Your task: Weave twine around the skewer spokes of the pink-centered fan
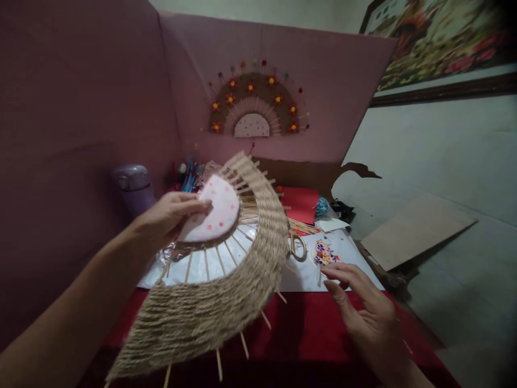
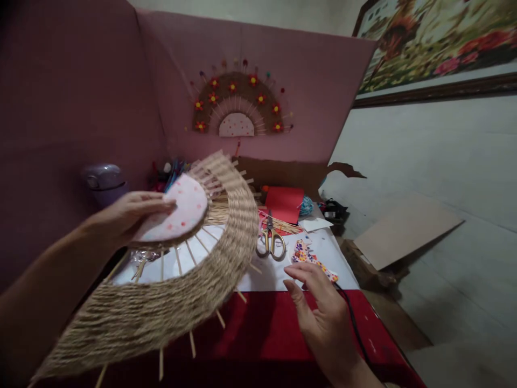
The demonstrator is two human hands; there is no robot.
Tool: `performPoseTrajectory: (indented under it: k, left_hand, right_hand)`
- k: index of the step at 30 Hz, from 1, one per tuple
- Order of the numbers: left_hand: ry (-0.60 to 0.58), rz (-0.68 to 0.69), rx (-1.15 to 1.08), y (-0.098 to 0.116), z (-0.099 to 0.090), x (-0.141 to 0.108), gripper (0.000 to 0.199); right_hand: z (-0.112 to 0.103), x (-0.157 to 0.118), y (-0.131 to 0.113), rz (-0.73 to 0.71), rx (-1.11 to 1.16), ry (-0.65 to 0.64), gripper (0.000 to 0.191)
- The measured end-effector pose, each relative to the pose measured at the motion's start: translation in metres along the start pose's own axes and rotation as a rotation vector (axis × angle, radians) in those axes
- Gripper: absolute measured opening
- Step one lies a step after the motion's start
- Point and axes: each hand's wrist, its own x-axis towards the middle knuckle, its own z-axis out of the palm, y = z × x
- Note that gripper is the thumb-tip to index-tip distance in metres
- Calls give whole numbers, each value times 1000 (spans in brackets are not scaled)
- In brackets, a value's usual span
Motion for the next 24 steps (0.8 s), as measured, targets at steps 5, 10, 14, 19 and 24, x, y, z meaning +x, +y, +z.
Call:
performPoseTrajectory:
  k: [5, 10, 14, 19, 24]
  left_hand:
    - [533, 949, 760, 51, 37, -35, 12]
    - [393, 1553, 1115, 10, 87, -43, 18]
    - [141, 1549, 1043, -51, 97, -25, 15]
    - [143, 1441, 1002, -94, 86, -8, 24]
    - [-31, 1136, 787, -119, 84, -9, 9]
  right_hand:
    - [1, 33, -37, 207, 380, -38, 17]
    - [37, 60, -67, 327, 1272, -189, 64]
    - [70, 60, -65, 691, 1540, -114, 29]
    - [102, 67, -40, 937, 1733, -7, 19]
    - [120, 86, -16, 795, 1718, -26, 29]
